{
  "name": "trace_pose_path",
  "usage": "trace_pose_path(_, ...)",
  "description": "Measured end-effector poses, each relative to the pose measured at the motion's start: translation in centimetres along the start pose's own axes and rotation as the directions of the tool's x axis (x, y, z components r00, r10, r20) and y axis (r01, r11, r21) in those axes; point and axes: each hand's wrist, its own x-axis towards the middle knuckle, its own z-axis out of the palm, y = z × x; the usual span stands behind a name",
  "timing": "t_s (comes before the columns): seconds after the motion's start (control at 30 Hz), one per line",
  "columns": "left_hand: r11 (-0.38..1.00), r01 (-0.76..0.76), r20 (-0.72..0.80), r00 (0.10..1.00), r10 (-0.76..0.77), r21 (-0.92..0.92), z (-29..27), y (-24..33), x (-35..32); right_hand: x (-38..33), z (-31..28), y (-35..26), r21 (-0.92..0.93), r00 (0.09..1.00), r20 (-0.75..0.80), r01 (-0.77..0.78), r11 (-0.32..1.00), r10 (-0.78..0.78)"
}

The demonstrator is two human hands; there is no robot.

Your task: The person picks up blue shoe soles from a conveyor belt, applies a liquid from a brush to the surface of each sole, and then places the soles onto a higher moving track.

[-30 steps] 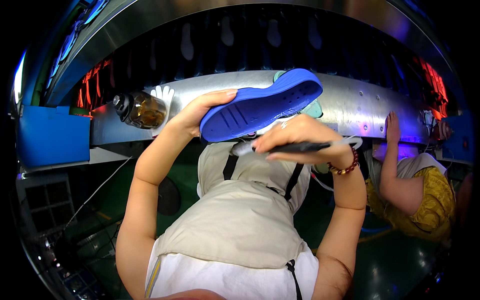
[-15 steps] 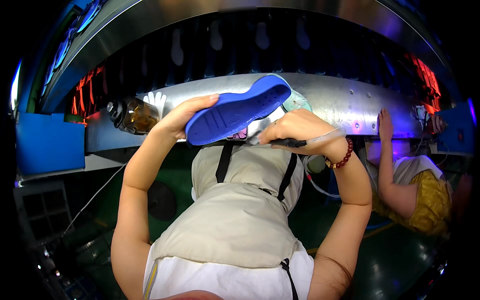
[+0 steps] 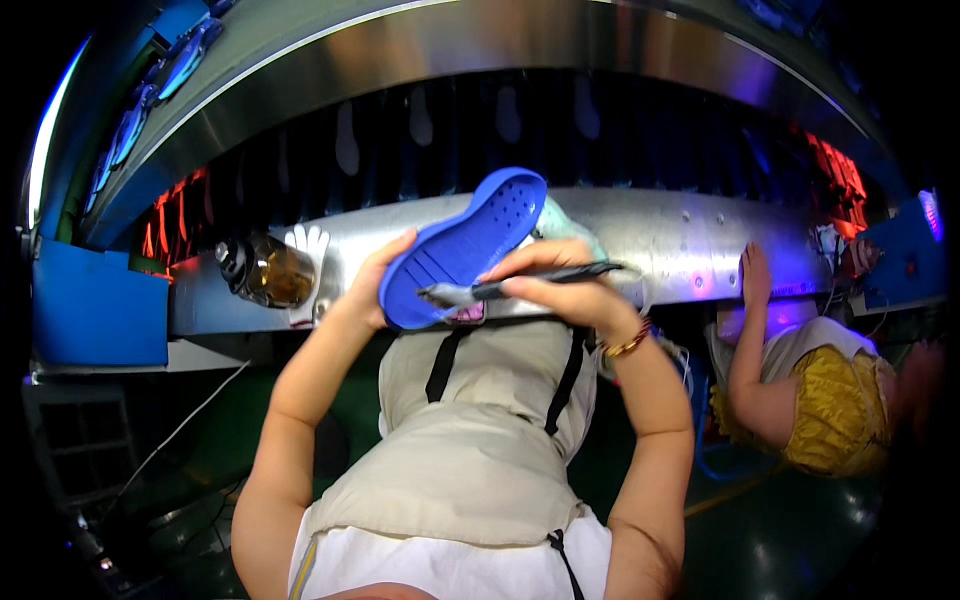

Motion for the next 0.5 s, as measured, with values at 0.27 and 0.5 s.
trace_pose_path(0.27,0.989,-0.032,0.037,0.999,0.037,-0.143,-2.4,-1.4,1.9,2.4,-2.2,6.1,-0.507,0.819,-0.421,0.143,0.850,-0.390)
trace_pose_path(0.5,0.990,-0.140,0.070,0.988,0.139,0.007,-2.8,-0.3,0.7,0.2,0.3,5.4,-0.383,0.922,-0.348,0.024,0.924,-0.168)
